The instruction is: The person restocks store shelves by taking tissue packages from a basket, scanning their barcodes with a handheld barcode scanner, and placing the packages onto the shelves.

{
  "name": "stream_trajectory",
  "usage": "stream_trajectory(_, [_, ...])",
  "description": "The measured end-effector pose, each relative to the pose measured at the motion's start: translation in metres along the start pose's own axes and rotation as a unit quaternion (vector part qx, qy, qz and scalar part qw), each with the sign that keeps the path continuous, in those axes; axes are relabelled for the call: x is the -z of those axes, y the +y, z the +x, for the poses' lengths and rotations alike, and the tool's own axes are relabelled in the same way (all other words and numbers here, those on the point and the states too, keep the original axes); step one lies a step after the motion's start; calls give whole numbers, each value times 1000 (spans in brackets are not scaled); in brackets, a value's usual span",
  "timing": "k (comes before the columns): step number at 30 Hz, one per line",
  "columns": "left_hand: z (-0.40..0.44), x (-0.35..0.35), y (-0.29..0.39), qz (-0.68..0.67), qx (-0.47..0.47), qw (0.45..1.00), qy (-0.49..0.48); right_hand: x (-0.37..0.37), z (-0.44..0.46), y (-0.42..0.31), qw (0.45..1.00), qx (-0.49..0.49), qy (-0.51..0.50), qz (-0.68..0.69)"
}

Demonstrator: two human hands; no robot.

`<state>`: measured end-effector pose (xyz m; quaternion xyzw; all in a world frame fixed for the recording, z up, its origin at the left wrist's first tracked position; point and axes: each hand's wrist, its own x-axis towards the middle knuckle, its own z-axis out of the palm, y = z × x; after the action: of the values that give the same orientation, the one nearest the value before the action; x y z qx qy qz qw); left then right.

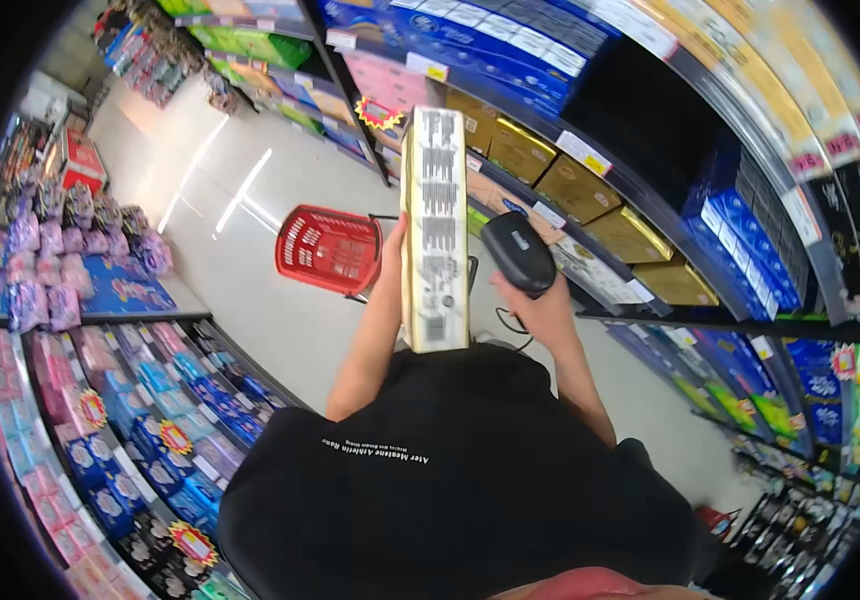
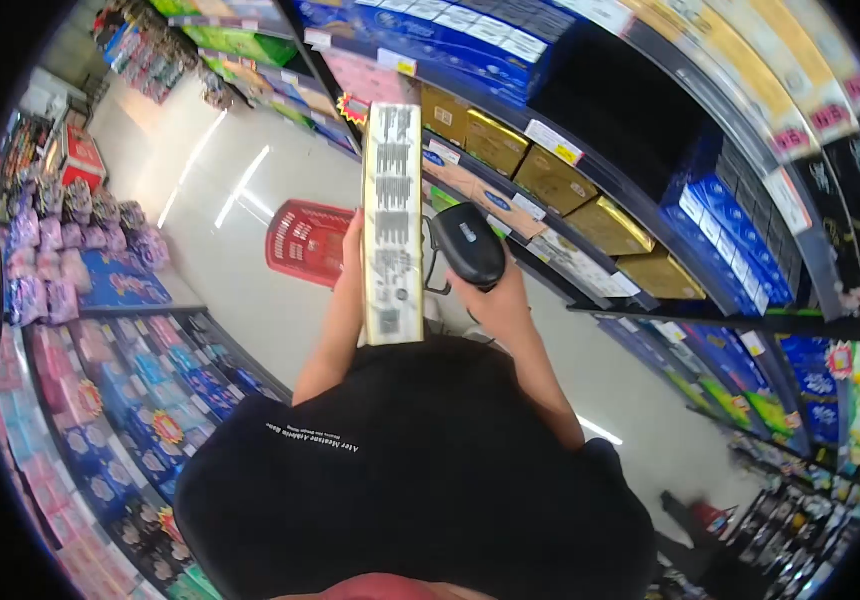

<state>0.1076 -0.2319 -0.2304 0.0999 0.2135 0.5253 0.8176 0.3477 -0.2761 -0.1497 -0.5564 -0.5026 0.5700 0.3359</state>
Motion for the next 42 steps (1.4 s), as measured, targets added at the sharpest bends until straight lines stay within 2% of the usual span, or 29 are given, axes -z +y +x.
stream_trajectory(1, [8, 22, 4, -5, 18, 999, -51, 6, 0, -8, 1000, -21, 3, -9])
stream_trajectory(2, [9, 24, 7, -18, 10, 999, -48, 9, 1, -10, 999, -25, -6, -22])
stream_trajectory(4, [8, 14, 19, 18, -9, 998, 59, 10, 6, -10, 992, 79, -8, -99])
stream_trajectory(5, [11, 10, 25, 9, -20, 995, 102, 6, 6, -14, 991, 68, -15, -114])
stream_trajectory(6, [14, 14, 32, 4, -21, 994, 103, 1, 8, -18, 991, 66, -18, -118])
stream_trajectory(8, [19, 23, 39, 93, -29, 987, 124, -9, 2, -34, 972, 138, -46, -183])
stream_trajectory(10, [24, 27, 45, 107, -35, 988, 107, -16, 3, -29, 967, 136, -35, -214])
stream_trajectory(13, [32, 35, 49, 119, -95, 985, 82, -29, 4, -30, 963, 154, -22, -219])
stream_trajectory(16, [33, 39, 50, 113, -120, 979, 119, -36, 6, -42, 958, 113, -29, -260])
stream_trajectory(18, [30, 38, 55, 90, -113, 984, 99, -39, 6, -46, 955, 111, -17, -273])
stream_trajectory(20, [29, 37, 56, -24, -133, 989, 67, -36, 6, -43, 961, 129, 8, -245])
stream_trajectory(24, [31, 44, 62, -96, -174, 979, 49, -32, 2, -46, 967, 114, -10, -229])
stream_trajectory(26, [29, 49, 64, -128, -176, 976, 11, -29, 0, -43, 959, 128, -11, -251])
stream_trajectory(28, [24, 55, 64, -155, -169, 973, -8, -26, -3, -40, 959, 86, -74, -259])
stream_trajectory(29, [24, 59, 65, -142, -178, 972, -56, -24, -2, -36, 952, 73, -94, -283])
stream_trajectory(30, [24, 64, 67, -142, -176, 973, -50, -22, -2, -35, 953, 68, -97, -280])
stream_trajectory(32, [24, 73, 70, -137, -152, 977, -60, -19, -2, -41, 940, 104, -164, -281])
stream_trajectory(33, [26, 75, 71, -126, -143, 981, -40, -15, -3, -36, 912, 176, -160, -336])
stream_trajectory(34, [29, 77, 73, -125, -135, 982, -37, -15, -2, -38, 914, 170, -157, -332])
stream_trajectory(36, [35, 73, 77, -83, -96, 992, 22, -16, 4, -59, 894, 168, -227, -348])
stream_trajectory(37, [37, 70, 79, -86, -81, 993, 6, -21, 5, -71, 883, 200, -223, -361])
stream_trajectory(42, [44, 55, 79, -76, -64, 995, -9, -24, 8, -90, 855, 188, -268, -403])
